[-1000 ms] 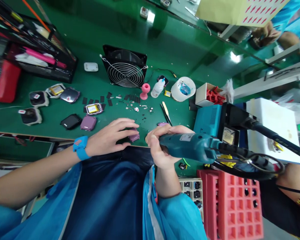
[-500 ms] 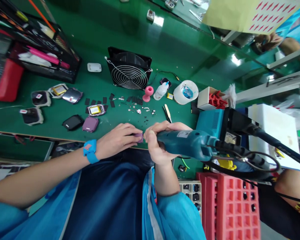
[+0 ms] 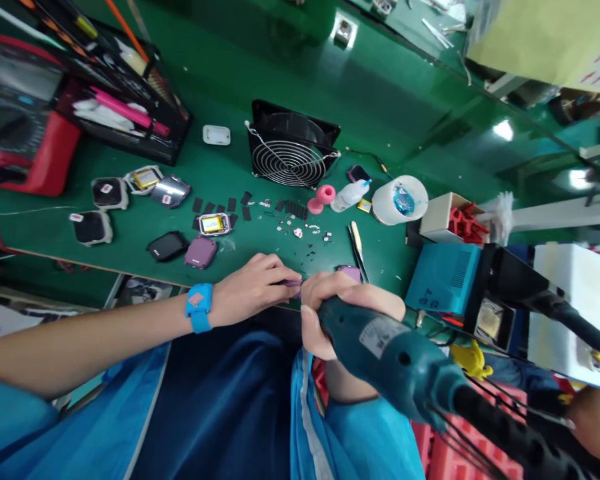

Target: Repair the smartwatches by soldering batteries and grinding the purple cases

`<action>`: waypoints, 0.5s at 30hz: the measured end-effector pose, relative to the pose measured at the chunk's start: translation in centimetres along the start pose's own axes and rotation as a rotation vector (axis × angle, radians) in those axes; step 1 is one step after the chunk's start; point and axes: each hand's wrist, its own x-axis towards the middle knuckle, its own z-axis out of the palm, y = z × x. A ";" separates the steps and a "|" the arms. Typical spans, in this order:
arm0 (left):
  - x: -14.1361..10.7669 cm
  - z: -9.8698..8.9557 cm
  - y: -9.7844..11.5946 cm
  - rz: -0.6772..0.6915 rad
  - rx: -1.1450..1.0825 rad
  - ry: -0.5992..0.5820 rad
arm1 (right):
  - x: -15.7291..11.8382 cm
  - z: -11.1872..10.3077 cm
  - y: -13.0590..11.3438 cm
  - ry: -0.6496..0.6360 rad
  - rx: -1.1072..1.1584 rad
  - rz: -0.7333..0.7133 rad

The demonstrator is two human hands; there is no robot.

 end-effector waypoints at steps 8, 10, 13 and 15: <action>-0.1 -0.2 -0.2 0.072 0.076 0.021 | 0.8 -0.3 -1.3 -0.140 0.155 0.062; -0.1 -0.3 -0.2 0.065 0.071 0.029 | 0.8 -0.2 -1.0 -0.104 0.142 0.056; -0.1 -0.2 -0.1 0.056 0.063 0.030 | 0.8 -0.3 -0.3 -0.067 0.144 -0.032; -0.1 0.0 -0.1 0.055 0.064 0.022 | 0.8 -0.4 0.0 -0.050 0.130 -0.034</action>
